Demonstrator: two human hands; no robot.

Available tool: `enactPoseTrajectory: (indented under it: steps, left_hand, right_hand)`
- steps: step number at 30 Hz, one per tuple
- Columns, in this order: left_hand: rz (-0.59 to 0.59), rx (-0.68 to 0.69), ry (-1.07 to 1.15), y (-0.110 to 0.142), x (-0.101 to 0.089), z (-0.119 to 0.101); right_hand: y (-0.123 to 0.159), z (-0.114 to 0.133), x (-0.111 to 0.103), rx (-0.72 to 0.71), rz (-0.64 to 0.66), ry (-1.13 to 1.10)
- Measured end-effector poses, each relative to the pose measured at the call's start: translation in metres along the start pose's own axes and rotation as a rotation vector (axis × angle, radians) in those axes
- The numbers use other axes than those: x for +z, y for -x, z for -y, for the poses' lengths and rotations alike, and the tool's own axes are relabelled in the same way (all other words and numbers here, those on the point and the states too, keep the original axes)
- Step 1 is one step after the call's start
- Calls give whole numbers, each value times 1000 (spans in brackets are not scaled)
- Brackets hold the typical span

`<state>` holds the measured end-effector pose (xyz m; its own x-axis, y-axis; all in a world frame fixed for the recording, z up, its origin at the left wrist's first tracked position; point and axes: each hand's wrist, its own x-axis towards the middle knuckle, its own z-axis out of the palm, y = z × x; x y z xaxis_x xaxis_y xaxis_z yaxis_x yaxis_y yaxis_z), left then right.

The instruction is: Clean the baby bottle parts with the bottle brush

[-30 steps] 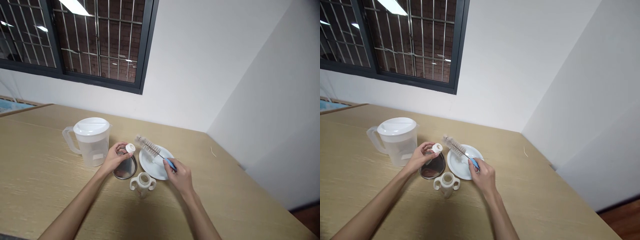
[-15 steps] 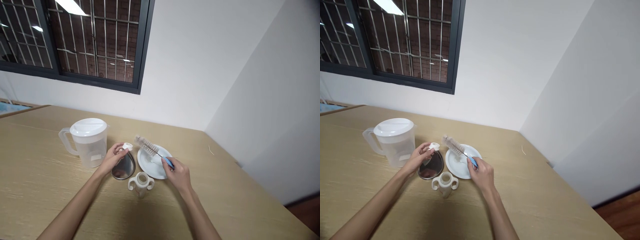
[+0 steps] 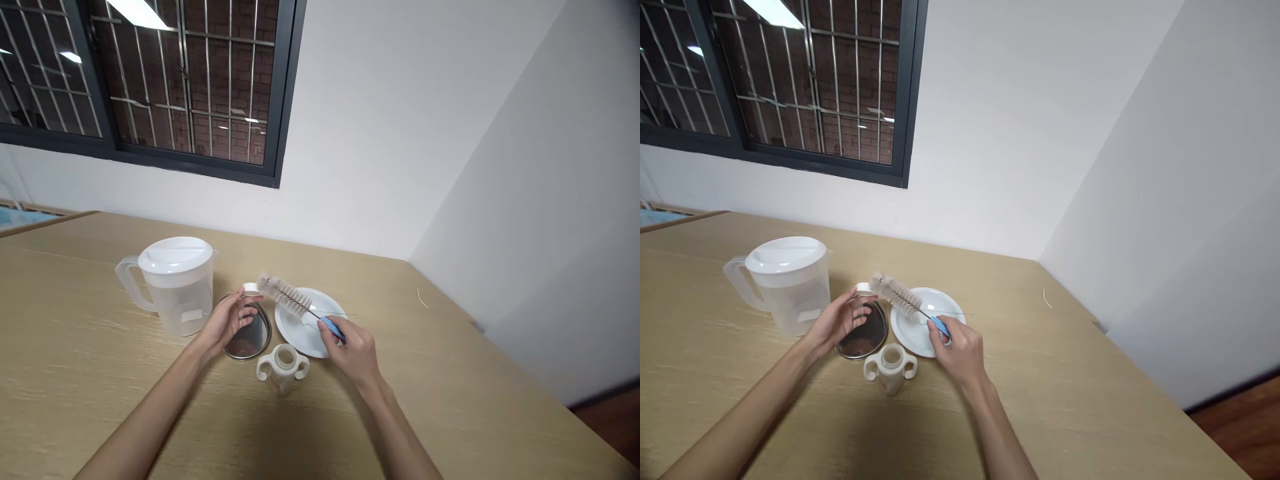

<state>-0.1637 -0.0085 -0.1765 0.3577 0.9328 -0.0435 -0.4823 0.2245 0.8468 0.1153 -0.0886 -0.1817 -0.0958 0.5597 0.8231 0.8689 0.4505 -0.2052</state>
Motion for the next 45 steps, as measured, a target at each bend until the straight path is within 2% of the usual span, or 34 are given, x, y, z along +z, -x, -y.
enactPoseTrajectory:
  steps: [4,8,14,18,26,32,40,45]
  left_hand:
    - [-8,4,15,1,-2,-4]
    - [-31,31,-66,2,-2,-5]
    - [-181,195,-283,2,1,2]
    - [-142,293,-385,0,0,6]
    - [-90,327,-443,-2,-2,11]
    - [-108,354,-509,-5,-3,14]
    - [-153,374,-500,-4,-3,11]
    - [-176,414,-631,-5,-4,13]
  right_hand:
    - [0,-5,1,25,-18,38]
    - [0,-6,-1,40,-42,13]
    - [-1,-5,-3,27,-38,-15]
    - [-1,-5,-3,17,-16,-23]
    - [-3,1,-4,-19,-3,-30]
    - [-3,1,-4,-44,19,-29]
    - [-2,-6,0,27,7,51]
    - [1,-9,-1,53,2,49]
